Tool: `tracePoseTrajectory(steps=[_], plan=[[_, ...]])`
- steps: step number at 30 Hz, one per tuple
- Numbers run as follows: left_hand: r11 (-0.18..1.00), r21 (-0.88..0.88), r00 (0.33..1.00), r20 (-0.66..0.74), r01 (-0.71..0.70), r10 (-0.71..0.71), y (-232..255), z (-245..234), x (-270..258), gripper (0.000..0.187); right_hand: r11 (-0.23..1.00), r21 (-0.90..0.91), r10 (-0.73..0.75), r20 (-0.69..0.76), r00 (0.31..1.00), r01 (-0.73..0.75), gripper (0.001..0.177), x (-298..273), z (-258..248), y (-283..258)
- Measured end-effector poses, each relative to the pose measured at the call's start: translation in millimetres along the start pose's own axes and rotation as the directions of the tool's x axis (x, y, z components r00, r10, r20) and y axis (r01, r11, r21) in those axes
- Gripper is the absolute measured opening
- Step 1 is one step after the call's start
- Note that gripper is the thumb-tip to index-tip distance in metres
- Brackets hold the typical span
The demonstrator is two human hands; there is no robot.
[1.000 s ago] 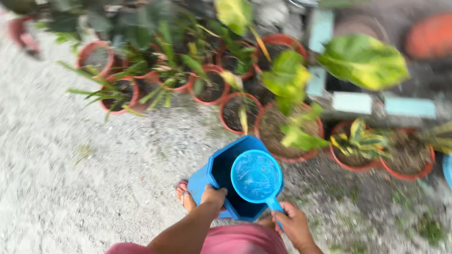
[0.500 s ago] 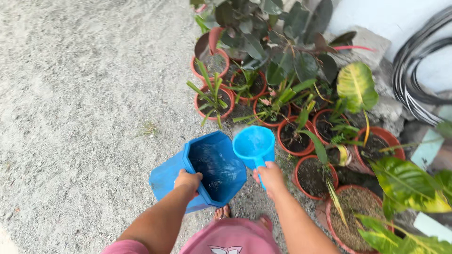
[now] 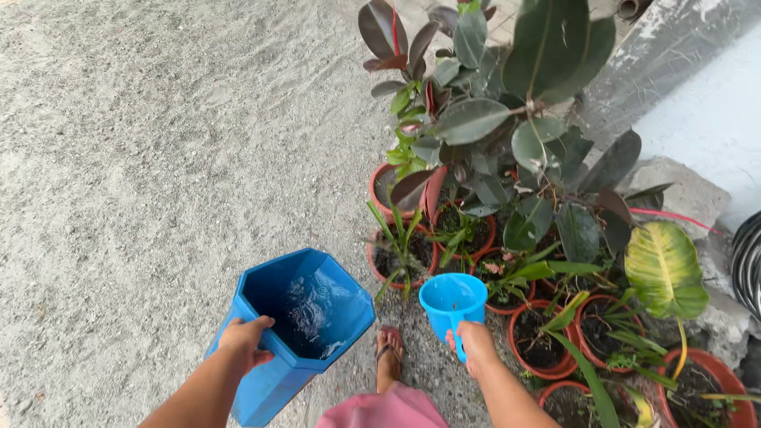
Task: The person waters several potted plants using a blue dipper from a bucket and then pulls weeds from the ground by hand.
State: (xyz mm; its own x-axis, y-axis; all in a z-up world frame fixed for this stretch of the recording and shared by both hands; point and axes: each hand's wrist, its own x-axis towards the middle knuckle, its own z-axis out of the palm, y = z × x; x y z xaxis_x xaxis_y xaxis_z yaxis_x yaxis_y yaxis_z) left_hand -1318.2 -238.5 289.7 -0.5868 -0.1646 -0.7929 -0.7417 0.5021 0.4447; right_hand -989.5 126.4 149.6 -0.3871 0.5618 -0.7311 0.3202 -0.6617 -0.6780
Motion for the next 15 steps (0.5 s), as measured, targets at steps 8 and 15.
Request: tracePoseTrajectory(steps=[8, 15], plan=[[0.980, -0.182, 0.997, 0.034, 0.078, -0.073, 90, -21, 46, 0.083, 0.970, -0.237, 0.039, -0.048, 0.998, -0.049, 0.005, 133, 135, -110], [0.990, -0.140, 0.994, 0.112, 0.030, -0.015, 200, -33, 98, 0.092, 0.890, -0.428, 0.036, -0.277, 0.960, -0.157, 0.014, 183, 246, -165]])
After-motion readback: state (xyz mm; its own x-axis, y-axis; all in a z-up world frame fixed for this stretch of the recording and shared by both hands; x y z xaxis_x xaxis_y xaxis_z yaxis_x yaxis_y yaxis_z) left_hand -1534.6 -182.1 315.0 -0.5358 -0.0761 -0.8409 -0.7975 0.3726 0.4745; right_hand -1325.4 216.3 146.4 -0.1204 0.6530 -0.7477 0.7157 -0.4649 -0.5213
